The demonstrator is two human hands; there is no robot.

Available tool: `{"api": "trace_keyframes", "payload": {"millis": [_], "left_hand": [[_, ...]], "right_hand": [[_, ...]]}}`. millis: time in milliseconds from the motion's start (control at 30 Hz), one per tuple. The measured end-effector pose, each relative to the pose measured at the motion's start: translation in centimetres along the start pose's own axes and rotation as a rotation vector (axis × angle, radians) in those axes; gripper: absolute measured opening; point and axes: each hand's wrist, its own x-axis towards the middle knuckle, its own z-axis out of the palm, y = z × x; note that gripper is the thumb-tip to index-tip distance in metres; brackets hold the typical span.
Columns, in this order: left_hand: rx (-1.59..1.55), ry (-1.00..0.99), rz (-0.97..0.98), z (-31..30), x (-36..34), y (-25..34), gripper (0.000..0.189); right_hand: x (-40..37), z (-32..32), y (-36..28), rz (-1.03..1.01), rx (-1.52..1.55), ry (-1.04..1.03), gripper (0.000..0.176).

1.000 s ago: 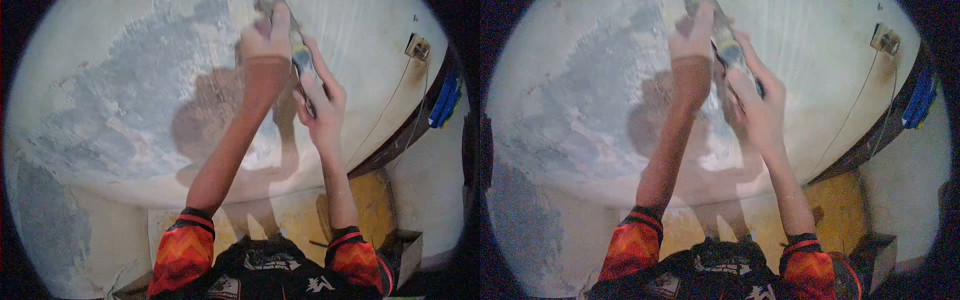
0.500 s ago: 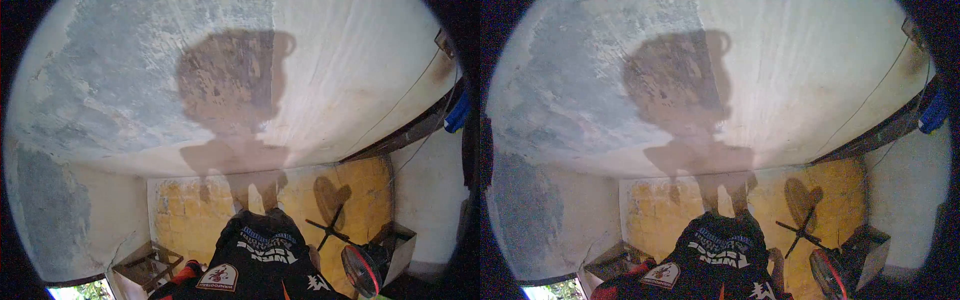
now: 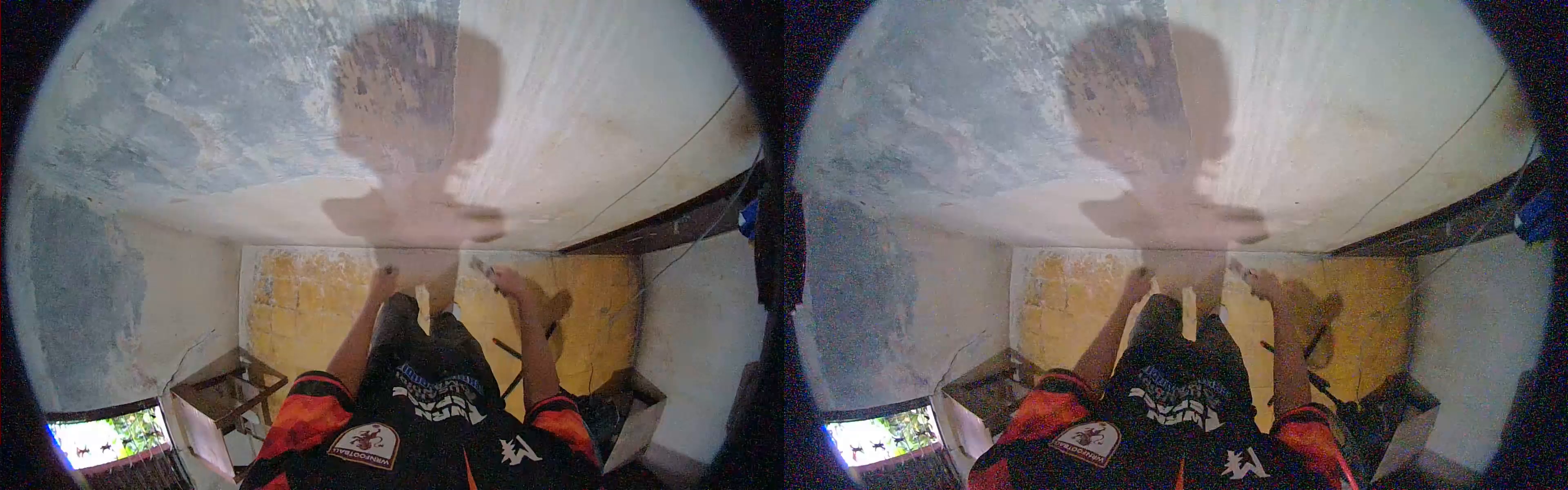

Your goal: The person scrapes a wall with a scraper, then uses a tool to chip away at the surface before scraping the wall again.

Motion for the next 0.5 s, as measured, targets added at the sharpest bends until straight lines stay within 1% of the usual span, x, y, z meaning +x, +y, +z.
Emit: {"api": "trace_keyframes", "payload": {"millis": [33, 67, 133, 167, 200, 233, 300, 400, 433, 500], "left_hand": [[-0.043, 0.022, 0.107, 1.3, 1.7, 1.7, 0.043], [-0.081, -0.021, 0.128, 1.7, 2.4, 4.8, 0.043], [-0.311, -0.126, 0.104, 0.5, -0.1, 12.4, 0.042], [-0.485, -0.128, 0.106, 0.2, -1.4, 15.1, 0.04], [-0.656, -0.131, 0.108, -0.1, -2.2, 17.1, 0.039], [-0.738, -0.112, 0.143, -0.4, -2.3, 18.2, 0.038], [-0.905, -0.075, 0.213, -1.0, -2.0, 20.2, 0.036], [-0.719, -0.109, 0.311, -2.7, -1.2, 22.1, 0.033], [-0.765, -0.106, 0.404, -2.3, -0.4, 22.9, 0.032], [-0.85, -0.096, 0.58, -0.9, 0.5, 24.3, 0.029]], "right_hand": [[-1.2, -1.0, -3.2, -0.059, 0.062, 0.037, 0.066], [-3.6, -1.9, -7.6, -0.121, 0.123, 0.077, 0.059], [-5.3, -2.5, -12.0, -0.266, 0.28, 0.011, 0.05], [-6.6, -2.7, -14.0, -0.338, 0.358, 0.0, 0.049], [-7.8, -2.6, -15.8, -0.412, 0.44, -0.01, 0.047], [-8.5, -2.1, -17.0, -0.484, 0.522, -0.021, 0.046], [-8.3, -0.5, -18.2, -0.537, 0.575, 0.057, 0.041], [-6.9, 2.5, -18.9, -0.566, 0.639, 0.227, 0.032], [-6.3, 3.0, -19.5, -0.574, 0.653, 0.291, 0.032], [-5.4, 4.1, -20.3, -0.6, 0.789, 0.399, 0.033]]}}
